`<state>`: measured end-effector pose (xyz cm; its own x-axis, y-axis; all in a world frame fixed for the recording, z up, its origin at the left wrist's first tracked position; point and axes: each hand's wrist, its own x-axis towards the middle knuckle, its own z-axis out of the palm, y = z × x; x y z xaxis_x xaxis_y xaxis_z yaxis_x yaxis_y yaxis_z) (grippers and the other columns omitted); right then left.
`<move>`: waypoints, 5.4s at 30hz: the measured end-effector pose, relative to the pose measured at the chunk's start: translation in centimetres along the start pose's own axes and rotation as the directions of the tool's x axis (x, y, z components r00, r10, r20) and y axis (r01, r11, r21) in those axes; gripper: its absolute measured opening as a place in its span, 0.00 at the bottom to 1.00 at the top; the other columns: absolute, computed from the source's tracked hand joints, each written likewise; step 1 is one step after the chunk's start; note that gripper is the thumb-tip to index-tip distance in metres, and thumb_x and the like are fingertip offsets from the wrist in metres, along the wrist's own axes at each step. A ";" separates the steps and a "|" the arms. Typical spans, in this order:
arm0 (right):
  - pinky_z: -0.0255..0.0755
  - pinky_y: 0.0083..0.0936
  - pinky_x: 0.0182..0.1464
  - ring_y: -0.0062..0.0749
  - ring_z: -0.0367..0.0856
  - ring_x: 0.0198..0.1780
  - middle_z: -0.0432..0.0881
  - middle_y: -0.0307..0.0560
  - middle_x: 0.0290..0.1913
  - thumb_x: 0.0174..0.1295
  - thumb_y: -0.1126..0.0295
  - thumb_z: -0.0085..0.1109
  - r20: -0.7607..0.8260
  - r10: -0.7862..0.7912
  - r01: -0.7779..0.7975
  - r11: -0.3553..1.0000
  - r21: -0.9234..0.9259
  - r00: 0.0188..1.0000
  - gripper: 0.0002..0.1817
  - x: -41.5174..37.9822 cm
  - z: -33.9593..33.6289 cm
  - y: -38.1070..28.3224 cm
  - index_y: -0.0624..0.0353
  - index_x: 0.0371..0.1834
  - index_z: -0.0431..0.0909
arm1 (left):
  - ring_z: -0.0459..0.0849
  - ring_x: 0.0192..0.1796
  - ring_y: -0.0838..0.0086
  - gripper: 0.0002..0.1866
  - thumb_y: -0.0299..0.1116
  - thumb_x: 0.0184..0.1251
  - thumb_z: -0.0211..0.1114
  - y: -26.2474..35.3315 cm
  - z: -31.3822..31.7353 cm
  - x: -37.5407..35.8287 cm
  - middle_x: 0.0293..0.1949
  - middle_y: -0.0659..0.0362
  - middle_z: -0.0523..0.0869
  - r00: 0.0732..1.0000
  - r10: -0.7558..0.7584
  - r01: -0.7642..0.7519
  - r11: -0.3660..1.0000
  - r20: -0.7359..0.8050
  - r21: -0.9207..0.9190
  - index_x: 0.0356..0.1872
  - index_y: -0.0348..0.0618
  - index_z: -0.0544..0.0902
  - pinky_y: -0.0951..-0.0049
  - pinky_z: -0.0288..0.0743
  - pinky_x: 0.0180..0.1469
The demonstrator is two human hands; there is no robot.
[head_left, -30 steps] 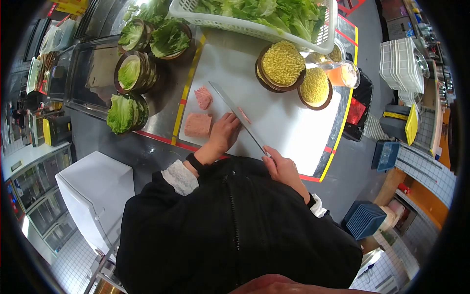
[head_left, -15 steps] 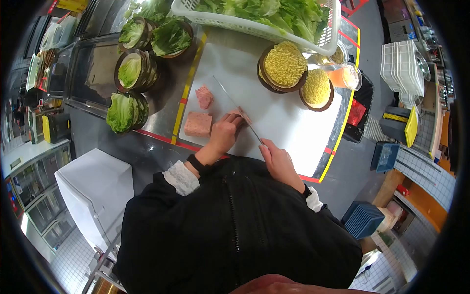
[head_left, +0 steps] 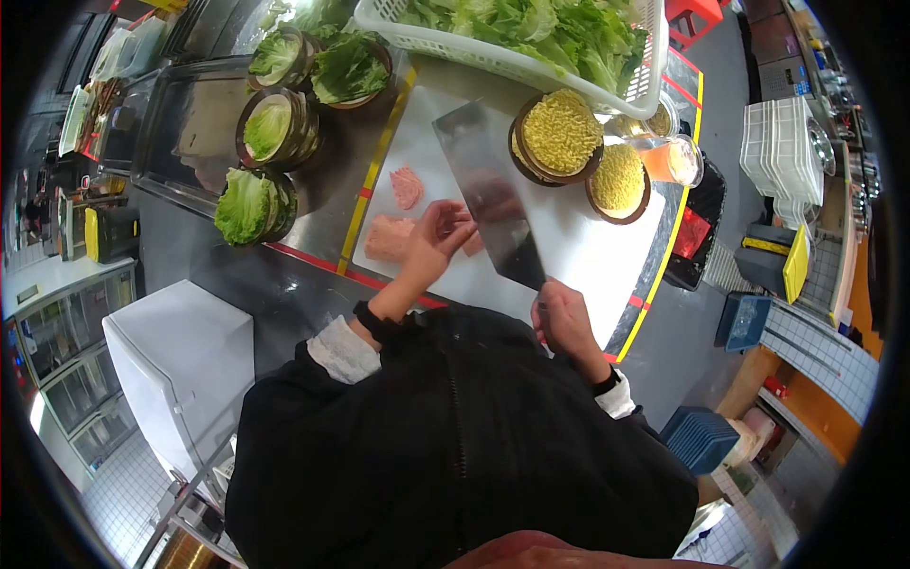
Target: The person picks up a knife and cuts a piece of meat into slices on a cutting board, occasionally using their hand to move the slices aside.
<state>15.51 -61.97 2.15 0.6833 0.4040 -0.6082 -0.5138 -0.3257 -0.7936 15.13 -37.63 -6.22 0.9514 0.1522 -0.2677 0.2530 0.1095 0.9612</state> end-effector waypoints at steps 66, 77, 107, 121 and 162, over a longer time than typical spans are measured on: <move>0.75 0.49 0.39 0.65 0.82 0.36 0.84 0.63 0.31 0.71 0.56 0.51 -0.096 -0.157 0.083 0.844 -0.530 0.983 0.19 0.3 3.3 0.7 0.55 0.57 0.74 | 0.82 0.46 0.57 0.12 0.32 0.60 0.67 -0.6 0.1 -0.3 0.44 0.56 0.83 0.900 0.338 -0.424 0.539 0.274 0.728 0.44 0.46 0.83 0.59 0.78 0.44; 0.75 0.51 0.38 0.68 0.81 0.35 0.83 0.64 0.29 0.73 0.56 0.48 -0.061 -0.155 0.096 0.826 -0.556 0.986 0.18 3.0 2.7 2.8 0.57 0.55 0.74 | 0.84 0.48 0.56 0.11 0.24 0.55 0.63 -1.6 0.2 -0.2 0.47 0.55 0.85 0.908 0.326 -0.397 0.474 0.262 0.786 0.41 0.43 0.84 0.60 0.80 0.47; 0.67 0.25 0.15 0.30 0.65 0.07 0.63 0.41 0.07 0.68 0.28 0.19 0.588 0.036 -0.485 0.607 0.630 0.808 0.44 1.7 -1.1 -1.3 0.53 0.10 0.61 | 0.78 0.37 0.82 0.15 0.33 0.73 0.61 2.8 -3.0 0.9 0.40 0.66 0.83 0.908 -0.211 0.411 0.628 0.363 -0.661 0.57 0.42 0.79 0.77 0.75 0.45; 0.67 0.23 0.19 0.27 0.69 0.12 0.70 0.42 0.14 0.77 0.45 0.29 -0.011 0.196 -0.190 0.961 0.199 0.981 0.34 -0.6 -0.9 -3.4 0.59 0.19 0.69 | 0.83 0.39 0.59 0.10 0.28 0.59 0.67 0.6 -8.8 3.1 0.35 0.53 0.84 0.897 0.286 0.060 0.677 -0.337 0.733 0.40 0.38 0.80 0.61 0.76 0.44; 0.75 0.51 0.41 0.66 0.81 0.36 0.83 0.64 0.30 0.73 0.57 0.48 -0.051 -0.091 0.042 0.797 -0.602 0.995 0.19 2.0 3.8 1.3 0.55 0.60 0.72 | 0.82 0.50 0.56 0.13 0.27 0.57 0.66 -2.0 -0.1 -0.5 0.46 0.54 0.85 0.926 0.308 -0.359 0.550 0.217 0.754 0.44 0.40 0.82 0.59 0.79 0.48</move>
<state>14.25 -58.27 -0.16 0.7526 0.3880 -0.5321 -0.0684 -0.7576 -0.6491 14.13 -37.78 -8.02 0.9973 -0.0384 0.0619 -0.0702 -0.7348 0.6747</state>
